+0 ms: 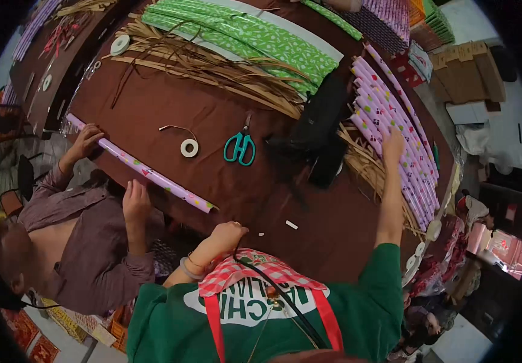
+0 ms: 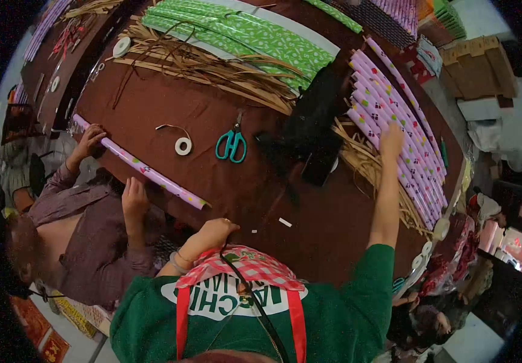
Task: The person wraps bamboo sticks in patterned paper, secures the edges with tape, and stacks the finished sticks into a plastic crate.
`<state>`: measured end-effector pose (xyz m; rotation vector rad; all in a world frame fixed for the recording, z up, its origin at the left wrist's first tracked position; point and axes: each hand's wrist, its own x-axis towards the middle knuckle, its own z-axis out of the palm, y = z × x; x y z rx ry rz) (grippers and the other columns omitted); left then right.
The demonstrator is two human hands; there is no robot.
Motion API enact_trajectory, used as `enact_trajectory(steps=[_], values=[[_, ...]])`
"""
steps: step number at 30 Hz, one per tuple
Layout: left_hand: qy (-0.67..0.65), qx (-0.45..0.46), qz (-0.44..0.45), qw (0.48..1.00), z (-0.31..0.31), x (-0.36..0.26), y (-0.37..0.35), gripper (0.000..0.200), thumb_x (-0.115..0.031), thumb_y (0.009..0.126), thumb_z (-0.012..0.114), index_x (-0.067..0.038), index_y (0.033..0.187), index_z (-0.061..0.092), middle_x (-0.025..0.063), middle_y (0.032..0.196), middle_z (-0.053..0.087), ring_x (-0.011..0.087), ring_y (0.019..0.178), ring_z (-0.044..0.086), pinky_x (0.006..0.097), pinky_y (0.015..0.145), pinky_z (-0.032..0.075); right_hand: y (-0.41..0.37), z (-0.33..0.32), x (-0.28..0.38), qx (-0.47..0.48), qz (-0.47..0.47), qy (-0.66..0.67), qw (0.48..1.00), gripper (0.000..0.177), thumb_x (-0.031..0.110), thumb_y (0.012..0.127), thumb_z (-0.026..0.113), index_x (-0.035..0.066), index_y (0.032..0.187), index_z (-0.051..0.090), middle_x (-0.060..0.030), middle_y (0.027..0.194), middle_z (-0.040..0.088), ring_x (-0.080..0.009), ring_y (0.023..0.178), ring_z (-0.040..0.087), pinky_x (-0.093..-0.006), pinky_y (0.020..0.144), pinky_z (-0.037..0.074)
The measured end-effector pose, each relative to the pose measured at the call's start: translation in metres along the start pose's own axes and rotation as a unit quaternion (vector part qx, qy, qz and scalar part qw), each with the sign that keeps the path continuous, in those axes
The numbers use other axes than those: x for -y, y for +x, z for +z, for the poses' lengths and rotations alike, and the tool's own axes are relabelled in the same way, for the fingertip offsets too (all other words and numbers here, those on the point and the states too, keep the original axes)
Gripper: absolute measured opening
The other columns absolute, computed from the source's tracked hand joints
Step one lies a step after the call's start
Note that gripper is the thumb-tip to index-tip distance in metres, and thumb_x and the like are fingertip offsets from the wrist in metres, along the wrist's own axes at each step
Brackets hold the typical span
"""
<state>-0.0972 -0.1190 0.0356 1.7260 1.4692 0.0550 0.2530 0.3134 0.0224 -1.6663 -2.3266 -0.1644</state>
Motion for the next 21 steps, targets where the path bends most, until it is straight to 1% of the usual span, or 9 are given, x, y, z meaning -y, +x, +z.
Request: enact_trajectory(steps=[1,4,6,8,11,12,13,17,21], values=[[-0.007,-0.008,-0.011,1.000,-0.001,-0.004,0.003,0.021,-0.012,0.076,0.055,-0.014,0.094,0.066,0.0110,0.089,0.061,0.0282,0.084,0.061,0.0386,0.067,0.051,0.009,0.010,-0.018,-0.032,-0.034,-0.052,0.998,0.029,0.013,0.079,0.055,0.005,0.106,0.059,-0.0180,0.109,0.057,-0.0340,0.101,0.053,-0.0417,0.086,0.042],[-0.022,0.055,-0.002,0.998,-0.007,-0.012,0.005,0.016,-0.012,0.077,0.054,-0.009,0.090,0.064,0.0133,0.092,0.062,0.0290,0.085,0.062,0.0399,0.065,0.051,0.033,0.007,-0.037,0.075,-0.026,-0.006,0.997,0.032,0.016,0.080,0.052,0.006,0.111,0.057,-0.0172,0.110,0.057,-0.0341,0.102,0.053,-0.0414,0.087,0.042],[0.050,0.032,-0.085,0.995,-0.007,-0.023,0.014,0.012,-0.012,0.076,0.054,-0.006,0.084,0.060,0.0129,0.085,0.061,0.0283,0.079,0.062,0.0387,0.063,0.051,0.051,0.004,-0.046,0.080,0.000,-0.028,0.996,0.034,0.018,0.083,0.047,0.007,0.113,0.057,-0.0168,0.110,0.057,-0.0342,0.102,0.053,-0.0421,0.086,0.042],[0.110,-0.102,-0.088,0.985,-0.017,-0.037,0.028,0.008,-0.012,0.075,0.054,-0.006,0.079,0.057,0.0101,0.081,0.058,0.0264,0.075,0.059,0.0376,0.063,0.050,0.078,0.008,-0.054,0.001,-0.019,-0.018,1.000,0.032,0.018,0.083,0.045,0.005,0.109,0.058,-0.0174,0.109,0.058,-0.0348,0.100,0.054,-0.0419,0.086,0.042],[0.107,-0.290,-0.090,0.947,-0.041,-0.031,0.071,0.020,-0.014,0.074,0.056,-0.004,0.091,0.053,0.0097,0.086,0.052,0.0239,0.077,0.055,0.0347,0.063,0.049,0.129,-0.005,-0.023,0.098,0.084,-0.085,0.988,0.036,0.018,0.082,0.045,0.004,0.114,0.055,-0.0179,0.110,0.058,-0.0365,0.103,0.054,-0.0419,0.088,0.042],[0.090,-0.390,-0.116,0.909,-0.040,-0.029,0.081,0.025,-0.015,0.074,0.057,-0.003,0.095,0.051,0.0110,0.090,0.051,0.0234,0.080,0.055,0.0335,0.064,0.049,0.151,0.024,-0.060,0.068,-0.042,-0.015,0.997,0.040,0.017,0.083,0.046,0.004,0.120,0.051,-0.0173,0.111,0.058,-0.0363,0.105,0.053,-0.0417,0.089,0.041],[0.088,-0.396,-0.153,0.901,-0.037,-0.026,0.090,0.025,-0.015,0.074,0.057,-0.003,0.095,0.051,0.0110,0.090,0.051,0.0234,0.080,0.055,0.0335,0.064,0.049,0.164,-0.007,-0.003,0.152,0.110,-0.039,0.981,0.042,0.015,0.083,0.048,0.005,0.124,0.048,-0.0158,0.118,0.055,-0.0348,0.109,0.051,-0.0400,0.091,0.040],[-0.027,-0.269,-0.324,0.907,-0.013,-0.011,0.111,0.042,-0.016,0.073,0.066,-0.002,0.105,0.044,0.0148,0.094,0.049,0.0269,0.084,0.056,0.0353,0.062,0.051,0.231,0.106,-0.117,0.137,-0.043,-0.052,0.988,0.048,0.002,0.080,0.040,-0.005,0.127,0.040,-0.0243,0.128,0.044,-0.0373,0.118,0.042,-0.0390,0.100,0.033],[-0.107,-0.207,-0.312,0.921,-0.019,0.004,0.119,0.041,-0.011,0.070,0.069,-0.004,0.101,0.042,0.0207,0.091,0.049,0.0342,0.078,0.058,0.0411,0.060,0.052,0.266,0.208,-0.204,0.126,-0.127,0.024,0.984,0.043,0.005,0.086,0.042,-0.003,0.128,0.040,-0.0231,0.124,0.047,-0.0374,0.113,0.045,-0.0408,0.095,0.036]])
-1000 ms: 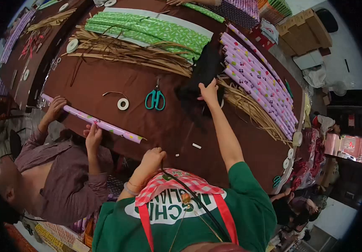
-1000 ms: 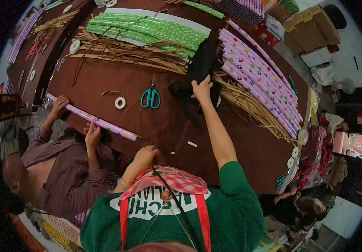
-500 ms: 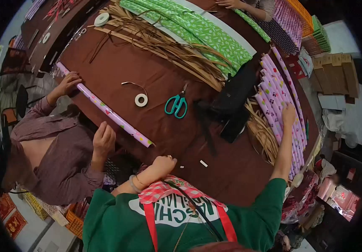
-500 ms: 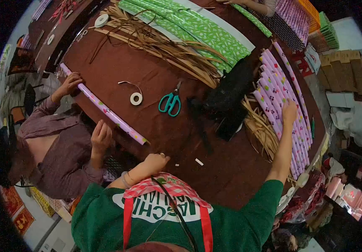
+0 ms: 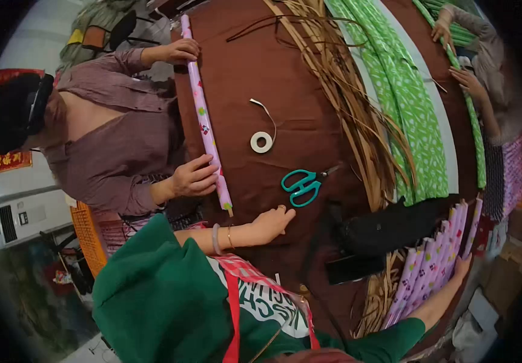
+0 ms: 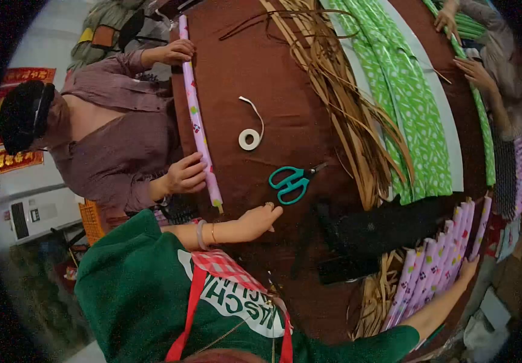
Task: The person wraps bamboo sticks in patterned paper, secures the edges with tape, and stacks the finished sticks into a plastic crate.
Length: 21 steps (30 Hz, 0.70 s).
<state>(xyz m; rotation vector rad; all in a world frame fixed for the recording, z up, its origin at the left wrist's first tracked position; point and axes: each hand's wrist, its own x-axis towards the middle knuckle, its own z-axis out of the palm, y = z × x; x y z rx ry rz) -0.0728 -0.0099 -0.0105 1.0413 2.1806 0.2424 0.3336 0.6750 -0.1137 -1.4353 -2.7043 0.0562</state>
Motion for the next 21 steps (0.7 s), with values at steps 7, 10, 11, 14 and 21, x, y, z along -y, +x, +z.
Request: enact_trajectory(steps=[7,10,11,14,21], values=[[-0.005,0.021,0.030,0.999,-0.002,-0.002,-0.001,0.043,-0.008,0.069,0.069,-0.002,0.101,0.041,0.0238,0.091,0.050,0.0372,0.075,0.060,0.0425,0.058,0.051,0.008,0.010,-0.005,-0.046,-0.060,0.044,0.996,0.041,0.008,0.087,0.043,-0.002,0.127,0.041,-0.0226,0.122,0.048,-0.0375,0.112,0.046,-0.0410,0.094,0.037],[-0.005,0.021,0.033,0.999,-0.008,-0.005,0.005,0.046,-0.008,0.067,0.070,-0.002,0.101,0.040,0.0241,0.092,0.050,0.0372,0.075,0.060,0.0423,0.058,0.051,-0.023,-0.051,0.127,-0.089,-0.082,0.037,0.992,0.041,0.009,0.088,0.044,-0.002,0.127,0.041,-0.0224,0.121,0.048,-0.0375,0.111,0.046,-0.0411,0.093,0.038],[-0.010,0.023,0.038,0.999,-0.008,-0.003,0.005,0.047,-0.008,0.066,0.071,-0.002,0.102,0.041,0.0241,0.092,0.050,0.0373,0.075,0.060,0.0423,0.058,0.051,-0.022,-0.063,0.139,-0.100,-0.085,0.037,0.991,0.041,0.010,0.088,0.044,-0.002,0.127,0.041,-0.0223,0.121,0.048,-0.0375,0.111,0.046,-0.0411,0.093,0.038],[-0.025,0.022,0.047,0.998,-0.006,0.000,-0.001,0.048,-0.007,0.065,0.071,-0.001,0.102,0.041,0.0242,0.092,0.050,0.0376,0.075,0.060,0.0425,0.059,0.051,-0.044,-0.106,0.132,-0.113,-0.088,0.026,0.989,0.040,0.011,0.089,0.044,-0.001,0.127,0.041,-0.0221,0.120,0.049,-0.0375,0.111,0.047,-0.0412,0.093,0.038],[-0.138,0.061,0.071,0.986,-0.008,0.015,0.005,0.035,-0.016,0.080,0.061,0.002,0.102,0.042,0.0278,0.096,0.052,0.0409,0.084,0.058,0.0461,0.068,0.048,-0.120,-0.283,0.322,-0.182,-0.104,-0.050,0.976,0.039,0.014,0.091,0.045,0.000,0.127,0.042,-0.0217,0.119,0.050,-0.0376,0.109,0.048,-0.0414,0.091,0.039]])
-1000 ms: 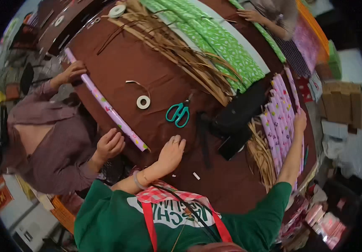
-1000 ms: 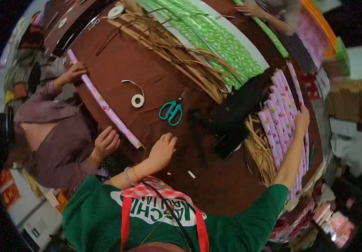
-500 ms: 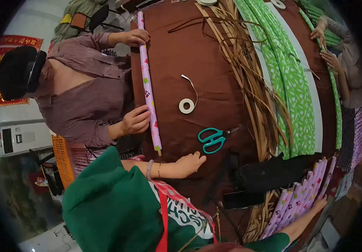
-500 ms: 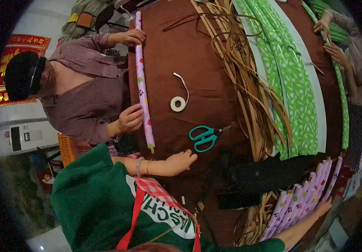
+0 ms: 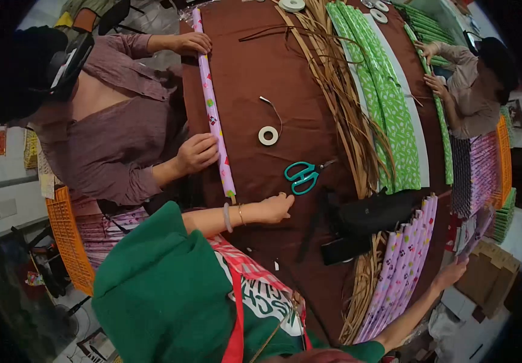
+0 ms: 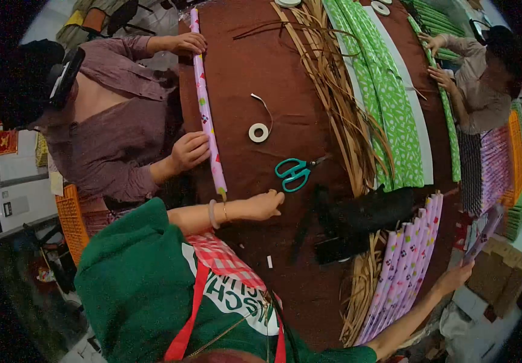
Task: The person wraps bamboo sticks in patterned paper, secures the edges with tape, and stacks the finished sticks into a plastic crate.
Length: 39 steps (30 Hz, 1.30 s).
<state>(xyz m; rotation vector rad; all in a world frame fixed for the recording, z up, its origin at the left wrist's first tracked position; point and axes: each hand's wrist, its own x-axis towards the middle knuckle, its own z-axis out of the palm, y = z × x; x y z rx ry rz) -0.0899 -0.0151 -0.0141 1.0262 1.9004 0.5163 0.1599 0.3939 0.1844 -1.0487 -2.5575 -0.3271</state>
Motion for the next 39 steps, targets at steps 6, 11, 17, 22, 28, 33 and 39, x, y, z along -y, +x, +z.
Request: enact_trajectory(steps=[6,11,17,22,28,33,39], values=[[-0.576,-0.341,0.066,0.740,-0.129,0.031,-0.026,0.080,-0.017,0.087,0.056,-0.009,0.141,-0.002,0.0095,0.084,0.055,0.0162,0.054,0.058,0.0278,0.046,0.047,-0.020,-0.086,0.053,-0.030,0.003,-0.014,0.999,0.038,0.016,0.092,0.045,0.000,0.127,0.042,-0.0212,0.117,0.050,-0.0377,0.108,0.049,-0.0416,0.090,0.039],[-0.549,-0.232,0.062,0.801,-0.163,0.043,-0.070,0.053,-0.027,0.090,0.054,-0.005,0.133,0.032,0.0067,0.089,0.056,0.0126,0.063,0.058,0.0238,0.052,0.045,-0.069,-0.155,0.157,0.065,-0.045,0.164,0.983,0.038,0.020,0.095,0.042,0.002,0.128,0.039,-0.0187,0.117,0.047,-0.0350,0.109,0.047,-0.0405,0.089,0.039],[-0.347,0.155,0.247,0.891,-0.074,0.005,-0.133,0.028,-0.022,0.092,0.051,-0.003,0.110,0.059,0.0018,0.088,0.062,0.0078,0.085,0.055,0.0230,0.074,0.045,-0.180,-0.189,0.224,0.311,0.074,0.310,0.895,0.048,0.022,0.091,0.049,-0.001,0.131,0.036,-0.0177,0.122,0.046,-0.0273,0.113,0.044,-0.0314,0.096,0.032],[-0.370,-0.101,-0.049,0.922,-0.018,0.067,-0.159,0.019,-0.017,0.089,0.051,-0.001,0.099,0.057,0.0036,0.075,0.057,0.0093,0.063,0.052,0.0220,0.056,0.044,-0.270,-0.182,0.247,0.320,0.225,0.476,0.788,0.042,0.017,0.088,0.051,0.001,0.125,0.042,-0.0073,0.101,0.051,-0.0156,0.089,0.047,-0.0283,0.081,0.039],[-0.633,0.285,-0.185,0.696,0.010,0.074,-0.156,0.053,-0.049,0.093,0.033,-0.003,0.114,0.048,0.0135,0.105,0.062,0.0248,0.087,0.062,0.0349,0.072,0.051,-0.402,-0.127,0.246,0.317,0.369,0.526,0.698,0.042,0.021,0.090,0.049,0.003,0.127,0.043,-0.0055,0.108,0.052,-0.0144,0.097,0.049,-0.0261,0.087,0.037],[-0.803,0.116,0.052,0.583,-0.025,0.044,-0.114,0.039,-0.033,0.095,0.040,-0.006,0.123,0.047,0.0071,0.106,0.061,0.0216,0.094,0.060,0.0364,0.080,0.049,-0.431,-0.108,0.265,0.324,0.335,0.442,0.767,0.046,0.026,0.087,0.053,0.005,0.127,0.042,-0.0148,0.117,0.052,-0.0268,0.107,0.053,-0.0352,0.088,0.042],[-0.414,-0.016,0.057,0.909,0.021,0.065,-0.128,0.023,-0.010,0.088,0.056,-0.002,0.110,0.056,0.0038,0.097,0.059,0.0145,0.088,0.057,0.0273,0.078,0.047,-0.416,-0.062,0.293,0.365,0.172,0.294,0.867,0.052,0.022,0.079,0.062,0.013,0.125,0.039,-0.0147,0.108,0.043,-0.0377,0.088,0.056,-0.0448,0.069,0.049]])
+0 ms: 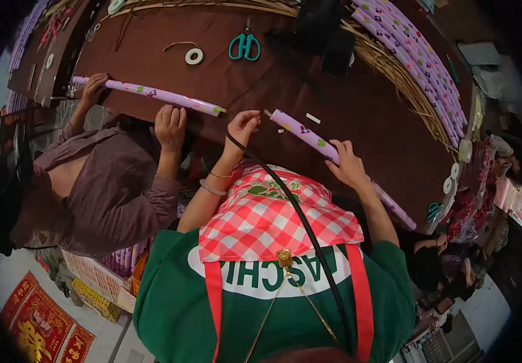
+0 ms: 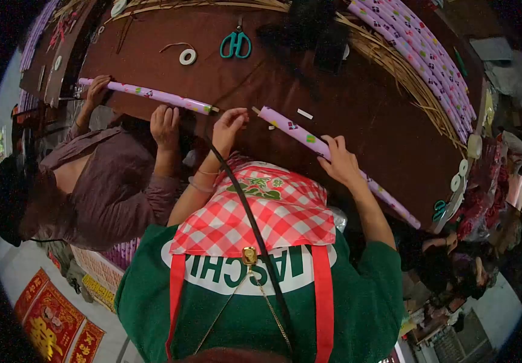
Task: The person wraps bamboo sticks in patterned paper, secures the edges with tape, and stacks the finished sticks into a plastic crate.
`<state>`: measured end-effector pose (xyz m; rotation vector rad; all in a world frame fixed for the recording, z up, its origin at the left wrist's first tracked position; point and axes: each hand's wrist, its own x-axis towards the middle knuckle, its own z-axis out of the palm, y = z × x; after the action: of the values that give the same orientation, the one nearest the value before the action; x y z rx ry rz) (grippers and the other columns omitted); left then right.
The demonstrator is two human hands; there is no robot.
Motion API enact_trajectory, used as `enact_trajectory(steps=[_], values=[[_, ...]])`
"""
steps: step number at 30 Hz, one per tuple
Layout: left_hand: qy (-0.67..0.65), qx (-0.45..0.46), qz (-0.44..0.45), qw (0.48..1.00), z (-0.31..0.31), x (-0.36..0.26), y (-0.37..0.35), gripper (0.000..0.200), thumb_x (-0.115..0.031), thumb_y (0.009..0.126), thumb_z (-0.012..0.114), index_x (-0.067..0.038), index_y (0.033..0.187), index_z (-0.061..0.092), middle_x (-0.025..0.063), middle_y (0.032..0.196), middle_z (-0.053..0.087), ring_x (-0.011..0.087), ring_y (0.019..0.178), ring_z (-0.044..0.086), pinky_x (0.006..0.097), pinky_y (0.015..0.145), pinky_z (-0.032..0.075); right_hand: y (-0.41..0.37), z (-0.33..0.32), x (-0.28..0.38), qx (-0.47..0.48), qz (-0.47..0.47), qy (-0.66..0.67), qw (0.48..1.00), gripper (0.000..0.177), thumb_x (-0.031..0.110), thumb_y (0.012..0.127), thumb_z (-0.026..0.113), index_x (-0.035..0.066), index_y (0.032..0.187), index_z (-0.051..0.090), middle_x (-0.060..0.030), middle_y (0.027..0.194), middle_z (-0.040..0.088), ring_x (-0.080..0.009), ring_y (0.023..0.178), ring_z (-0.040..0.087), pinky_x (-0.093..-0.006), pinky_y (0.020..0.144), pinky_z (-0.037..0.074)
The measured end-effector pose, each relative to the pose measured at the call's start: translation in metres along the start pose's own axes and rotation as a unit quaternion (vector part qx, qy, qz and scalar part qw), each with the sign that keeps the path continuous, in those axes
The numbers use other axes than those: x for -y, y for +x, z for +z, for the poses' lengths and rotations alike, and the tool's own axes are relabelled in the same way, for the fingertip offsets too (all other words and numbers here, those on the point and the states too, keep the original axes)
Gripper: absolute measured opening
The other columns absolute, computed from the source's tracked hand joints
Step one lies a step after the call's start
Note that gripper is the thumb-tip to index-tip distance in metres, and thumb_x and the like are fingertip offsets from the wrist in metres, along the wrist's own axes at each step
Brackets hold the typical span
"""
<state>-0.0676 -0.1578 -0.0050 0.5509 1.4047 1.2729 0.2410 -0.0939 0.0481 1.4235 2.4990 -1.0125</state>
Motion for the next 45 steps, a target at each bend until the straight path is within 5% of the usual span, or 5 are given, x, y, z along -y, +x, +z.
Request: enact_trajectory(steps=[6,28,35,37,45], values=[[0.317,-0.023,0.247,0.915,0.002,-0.001,0.007,0.031,0.003,0.077,0.062,-0.002,0.107,0.057,0.0120,0.096,0.058,0.0233,0.092,0.057,0.0294,0.079,0.046,0.023,0.016,-0.016,-0.013,-0.080,-0.033,0.996,0.044,0.015,0.072,0.065,0.014,0.110,0.043,-0.0120,0.101,0.041,-0.0340,0.082,0.057,-0.0432,0.064,0.050],[0.393,0.065,0.197,0.896,0.001,0.005,0.021,0.026,-0.013,0.078,0.067,-0.003,0.099,0.057,0.0090,0.096,0.058,0.0194,0.090,0.054,0.0284,0.071,0.043,-0.006,0.045,-0.019,-0.318,-0.034,-0.057,0.946,0.037,0.020,0.075,0.067,0.011,0.109,0.057,-0.0091,0.106,0.051,-0.0269,0.100,0.050,-0.0399,0.088,0.036],[0.381,0.127,0.187,0.897,-0.010,-0.007,0.023,0.030,-0.010,0.079,0.065,-0.002,0.108,0.058,0.0115,0.104,0.058,0.0227,0.099,0.055,0.0315,0.087,0.042,-0.027,0.074,0.002,-0.329,-0.054,0.012,0.943,0.023,0.020,0.081,0.062,0.009,0.101,0.061,-0.0062,0.092,0.057,-0.0190,0.074,0.056,-0.0308,0.066,0.043],[0.424,0.133,0.187,0.876,-0.013,-0.007,0.026,0.027,-0.010,0.079,0.064,-0.001,0.104,0.060,0.0128,0.105,0.058,0.0256,0.099,0.055,0.0329,0.087,0.042,-0.032,0.077,0.008,-0.189,0.272,0.442,0.834,0.027,0.029,0.086,0.058,0.006,0.101,0.061,-0.0060,0.092,0.061,-0.0126,0.060,0.056,-0.0251,0.053,0.043],[0.459,0.167,0.170,0.856,-0.005,-0.028,0.020,0.025,-0.009,0.079,0.065,-0.001,0.101,0.059,0.0106,0.104,0.058,0.0248,0.101,0.053,0.0336,0.088,0.041,-0.032,0.059,-0.016,-0.124,0.369,0.754,0.530,0.065,0.057,0.082,0.053,-0.004,0.106,0.052,-0.0116,0.089,0.064,-0.0183,0.071,0.065,-0.0252,0.057,0.052]])
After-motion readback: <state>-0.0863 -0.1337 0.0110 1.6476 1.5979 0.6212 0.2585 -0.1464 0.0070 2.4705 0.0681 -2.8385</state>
